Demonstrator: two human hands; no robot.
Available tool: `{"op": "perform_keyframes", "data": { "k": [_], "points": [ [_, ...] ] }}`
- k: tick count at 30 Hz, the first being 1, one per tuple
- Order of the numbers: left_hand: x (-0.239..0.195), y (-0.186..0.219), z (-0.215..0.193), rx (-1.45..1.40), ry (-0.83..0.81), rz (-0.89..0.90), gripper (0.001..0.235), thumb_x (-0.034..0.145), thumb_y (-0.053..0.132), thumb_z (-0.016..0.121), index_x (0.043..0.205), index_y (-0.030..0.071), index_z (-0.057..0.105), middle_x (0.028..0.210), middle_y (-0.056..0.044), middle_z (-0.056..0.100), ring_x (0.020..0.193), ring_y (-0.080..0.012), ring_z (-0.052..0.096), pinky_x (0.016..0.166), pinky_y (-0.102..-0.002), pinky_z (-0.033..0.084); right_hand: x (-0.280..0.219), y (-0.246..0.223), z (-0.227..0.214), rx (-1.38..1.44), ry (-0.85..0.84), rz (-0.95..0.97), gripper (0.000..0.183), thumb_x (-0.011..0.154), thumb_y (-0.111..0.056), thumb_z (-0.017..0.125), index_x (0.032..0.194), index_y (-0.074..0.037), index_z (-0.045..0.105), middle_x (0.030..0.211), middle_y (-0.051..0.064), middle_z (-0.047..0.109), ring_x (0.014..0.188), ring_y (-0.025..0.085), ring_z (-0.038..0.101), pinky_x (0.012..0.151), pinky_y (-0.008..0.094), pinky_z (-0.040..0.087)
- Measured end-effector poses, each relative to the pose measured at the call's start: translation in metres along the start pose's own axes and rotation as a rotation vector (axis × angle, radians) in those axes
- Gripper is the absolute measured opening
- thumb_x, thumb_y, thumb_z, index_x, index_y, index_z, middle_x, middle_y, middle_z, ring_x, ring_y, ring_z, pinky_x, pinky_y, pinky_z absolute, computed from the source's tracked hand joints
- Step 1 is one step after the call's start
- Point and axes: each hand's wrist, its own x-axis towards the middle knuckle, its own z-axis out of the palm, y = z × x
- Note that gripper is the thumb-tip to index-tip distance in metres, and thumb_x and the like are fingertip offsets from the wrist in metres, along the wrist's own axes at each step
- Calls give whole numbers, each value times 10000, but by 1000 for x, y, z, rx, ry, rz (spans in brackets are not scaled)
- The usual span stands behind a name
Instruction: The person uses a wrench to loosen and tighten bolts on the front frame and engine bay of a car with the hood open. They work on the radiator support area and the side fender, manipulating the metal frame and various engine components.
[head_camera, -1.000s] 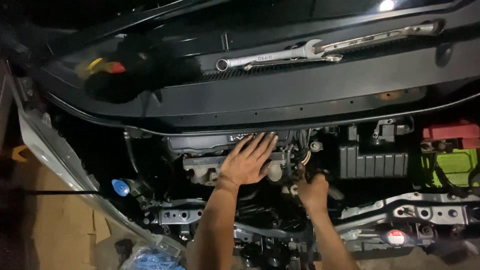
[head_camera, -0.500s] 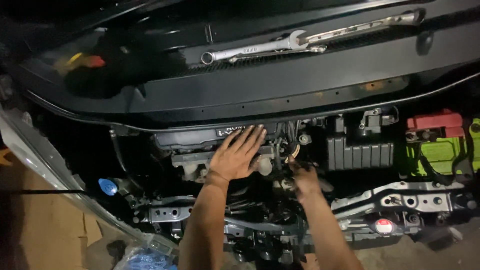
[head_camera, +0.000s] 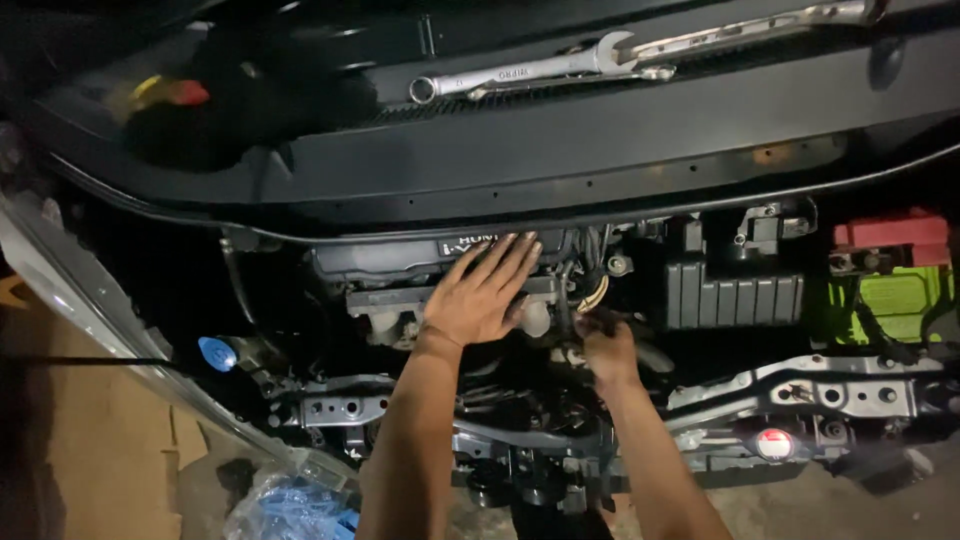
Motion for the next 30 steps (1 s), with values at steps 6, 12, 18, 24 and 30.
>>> {"op": "perform_keyframes", "data": {
  "k": [6, 12, 18, 24, 30],
  "points": [
    [1, -2, -1, -15, 4, -4, 605, 1036, 442, 315, 1554, 166, 461, 1619, -43, 444, 1480, -192, 440, 1241, -418, 320, 46, 41, 0, -58, -7, -162, 374, 889, -52, 575, 1225, 66, 692, 1019, 301, 712, 866, 434, 700, 518, 443, 546],
    [2, -2, 3, -5, -2, 2, 648, 982, 480, 430, 1553, 175, 466, 1625, -39, 430, 1497, -195, 414, 1246, -428, 316, 32, 22, 9, -2, 20, -129, 362, 909, -51, 575, 1216, 112, 676, 1032, 312, 696, 934, 376, 686, 641, 467, 532],
    [-2, 0, 2, -30, 22, 12, 607, 1006, 462, 394, 1526, 166, 498, 1599, -44, 469, 1480, -199, 442, 1239, -425, 332, 27, 12, -2, -141, 35, -123, 371, 893, -104, 659, 1207, 88, 704, 1026, 316, 712, 955, 475, 702, 659, 503, 579],
    [-1, 1, 3, -31, 10, 7, 613, 1006, 467, 385, 1526, 163, 497, 1591, -39, 479, 1464, -195, 462, 1241, -427, 327, 25, 13, -31, -444, 77, -229, 296, 839, -54, 647, 1044, 128, 758, 898, 344, 720, 883, 469, 702, 575, 504, 533],
    [-3, 1, 6, -51, 45, -11, 595, 1030, 453, 352, 1529, 162, 497, 1579, -39, 498, 1447, -200, 491, 1225, -428, 356, -76, -62, -19, -427, 103, -507, 333, 816, 0, 711, 1120, 135, 701, 948, 380, 706, 953, 592, 653, 650, 607, 554]
  ]
}}
